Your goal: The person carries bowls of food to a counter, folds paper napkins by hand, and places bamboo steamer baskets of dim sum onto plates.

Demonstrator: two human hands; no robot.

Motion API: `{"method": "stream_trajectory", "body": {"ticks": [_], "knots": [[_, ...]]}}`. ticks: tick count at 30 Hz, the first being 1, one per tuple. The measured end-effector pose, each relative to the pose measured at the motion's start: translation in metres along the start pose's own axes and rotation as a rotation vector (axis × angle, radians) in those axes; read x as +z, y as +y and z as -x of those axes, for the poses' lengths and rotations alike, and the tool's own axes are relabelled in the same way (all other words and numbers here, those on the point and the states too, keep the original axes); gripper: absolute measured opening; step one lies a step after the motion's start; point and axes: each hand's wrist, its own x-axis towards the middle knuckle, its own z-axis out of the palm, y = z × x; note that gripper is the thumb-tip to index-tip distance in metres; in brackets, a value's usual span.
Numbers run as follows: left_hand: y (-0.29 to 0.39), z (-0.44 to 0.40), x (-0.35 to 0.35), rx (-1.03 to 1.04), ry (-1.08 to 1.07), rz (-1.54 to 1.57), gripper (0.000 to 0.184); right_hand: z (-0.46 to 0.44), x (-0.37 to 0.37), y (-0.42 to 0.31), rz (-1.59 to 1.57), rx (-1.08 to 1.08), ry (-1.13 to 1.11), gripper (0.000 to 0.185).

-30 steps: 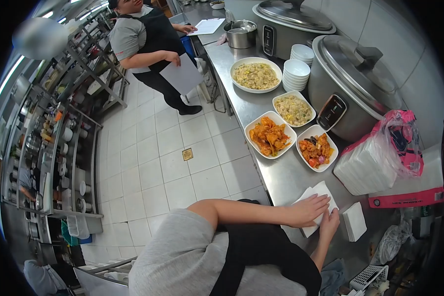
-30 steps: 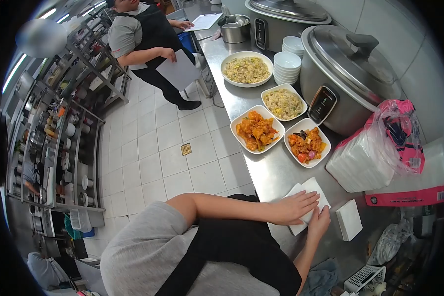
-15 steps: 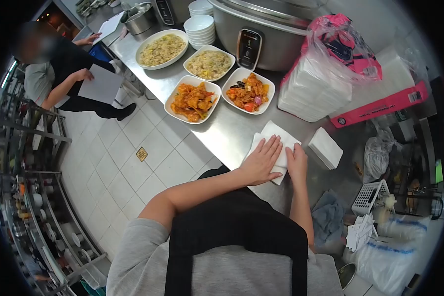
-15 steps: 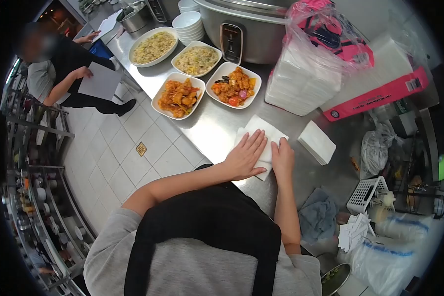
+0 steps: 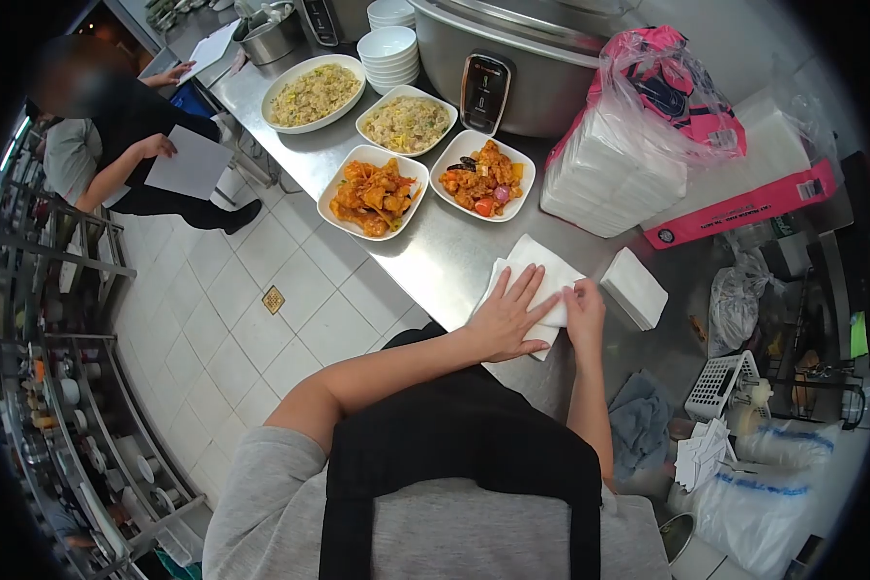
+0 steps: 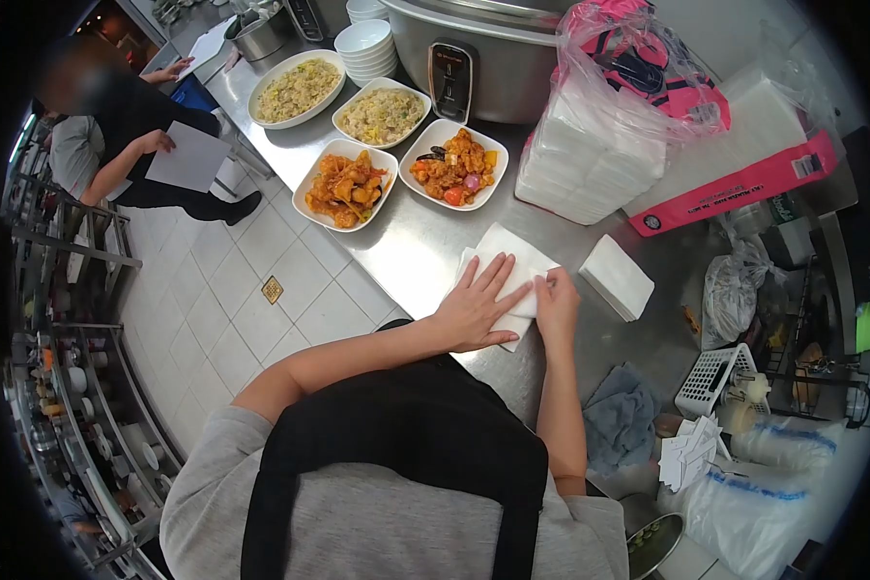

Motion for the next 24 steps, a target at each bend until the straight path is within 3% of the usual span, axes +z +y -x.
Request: {"method": "stream_trajectory", "body": {"ticks": [4,6,7,8,10,11,12,14,15,24], "knots": [[0.003,-0.001,-0.004,0.032,0.013,0.025,0.079,0.014,-0.016,-0.027,-0.078,0.004,0.189,0.014],[0.003,-0.001,-0.004,0.028,0.02,0.034,0.077,0.026,-0.011,-0.044,-0.152,-0.269,-0.021,0.027],[0.002,-0.001,-0.003,0.016,-0.036,0.013,0.077,0.031,-0.008,-0.046,-0.239,-0.217,-0.281,0.05],[-0.001,-0.001,0.0,-0.005,-0.089,-0.009,0.076,0.034,-0.002,-0.043,-0.255,-0.233,-0.291,0.05],[-0.01,0.006,0.01,0.006,0.025,0.091,0.075,0.039,0.009,-0.031,-0.049,-0.422,-0.275,0.066],[-0.014,0.011,0.009,0.026,0.032,0.108,0.077,0.04,0.007,-0.027,0.009,-0.388,-0.366,0.076],[-0.016,0.015,0.005,0.051,0.035,0.129,0.08,0.042,0.005,-0.028,0.009,-0.391,-0.368,0.076],[-0.02,0.029,-0.003,0.04,-0.027,0.039,0.081,0.048,-0.001,-0.03,0.494,-0.537,-0.478,0.079],[-0.021,0.034,-0.007,0.029,-0.088,-0.052,0.083,0.049,-0.005,-0.028,0.569,-0.566,-0.504,0.08],[-0.028,0.074,-0.013,-0.144,-0.159,0.156,0.081,0.062,-0.024,-0.015,0.625,-0.459,-0.418,0.072]]}}
